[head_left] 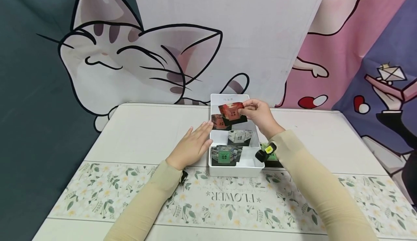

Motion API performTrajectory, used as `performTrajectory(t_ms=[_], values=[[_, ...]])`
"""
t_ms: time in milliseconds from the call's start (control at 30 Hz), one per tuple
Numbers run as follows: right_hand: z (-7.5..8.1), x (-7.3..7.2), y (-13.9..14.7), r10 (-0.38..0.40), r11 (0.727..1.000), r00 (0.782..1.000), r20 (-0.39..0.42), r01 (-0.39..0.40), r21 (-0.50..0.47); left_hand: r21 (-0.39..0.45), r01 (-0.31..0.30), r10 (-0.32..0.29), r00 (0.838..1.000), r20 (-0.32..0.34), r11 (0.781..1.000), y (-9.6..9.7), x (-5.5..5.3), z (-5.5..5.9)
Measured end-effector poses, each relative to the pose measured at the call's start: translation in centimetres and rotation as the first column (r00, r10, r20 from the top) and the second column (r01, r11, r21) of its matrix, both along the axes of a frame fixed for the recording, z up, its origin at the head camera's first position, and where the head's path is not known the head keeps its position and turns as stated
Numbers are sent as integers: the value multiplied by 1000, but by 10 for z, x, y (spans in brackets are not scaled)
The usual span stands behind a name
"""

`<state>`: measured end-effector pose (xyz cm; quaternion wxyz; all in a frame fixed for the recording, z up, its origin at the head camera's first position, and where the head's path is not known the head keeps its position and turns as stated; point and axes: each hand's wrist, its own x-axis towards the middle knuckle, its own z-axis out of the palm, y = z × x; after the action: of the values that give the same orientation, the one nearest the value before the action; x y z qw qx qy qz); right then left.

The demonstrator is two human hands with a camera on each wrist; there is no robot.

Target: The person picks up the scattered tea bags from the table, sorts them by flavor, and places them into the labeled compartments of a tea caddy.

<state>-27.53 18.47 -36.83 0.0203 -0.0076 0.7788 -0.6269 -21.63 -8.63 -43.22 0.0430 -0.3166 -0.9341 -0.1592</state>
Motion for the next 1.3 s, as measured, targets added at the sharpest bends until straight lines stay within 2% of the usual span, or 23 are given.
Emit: performTrajectory(t_ms=[233, 400, 567, 900, 1100, 1300], values=[[1, -1, -11, 52, 998, 998, -18, -51, 39, 1, -6, 6, 1000, 9, 1000, -1, 0, 2], [-3, -3, -21, 71, 991, 997, -42, -66, 115, 3, -10, 10, 1000, 16, 1000, -2, -1, 1], [-5, -1, -27, 80, 976, 994, -72, -64, 208, 3, -11, 11, 1000, 19, 1000, -1, -1, 0], [-8, 3, -30, 102, 947, 981, -162, -46, 319, 6, -5, 5, 1000, 12, 1000, -2, -1, 0], [-10, 4, -31, 106, 943, 984, -142, -54, 328, 5, -4, 4, 1000, 6, 1000, -1, -1, -1], [-11, 4, -31, 104, 952, 991, -89, -73, 296, 9, -6, 5, 1000, 11, 1000, 0, -1, -1]])
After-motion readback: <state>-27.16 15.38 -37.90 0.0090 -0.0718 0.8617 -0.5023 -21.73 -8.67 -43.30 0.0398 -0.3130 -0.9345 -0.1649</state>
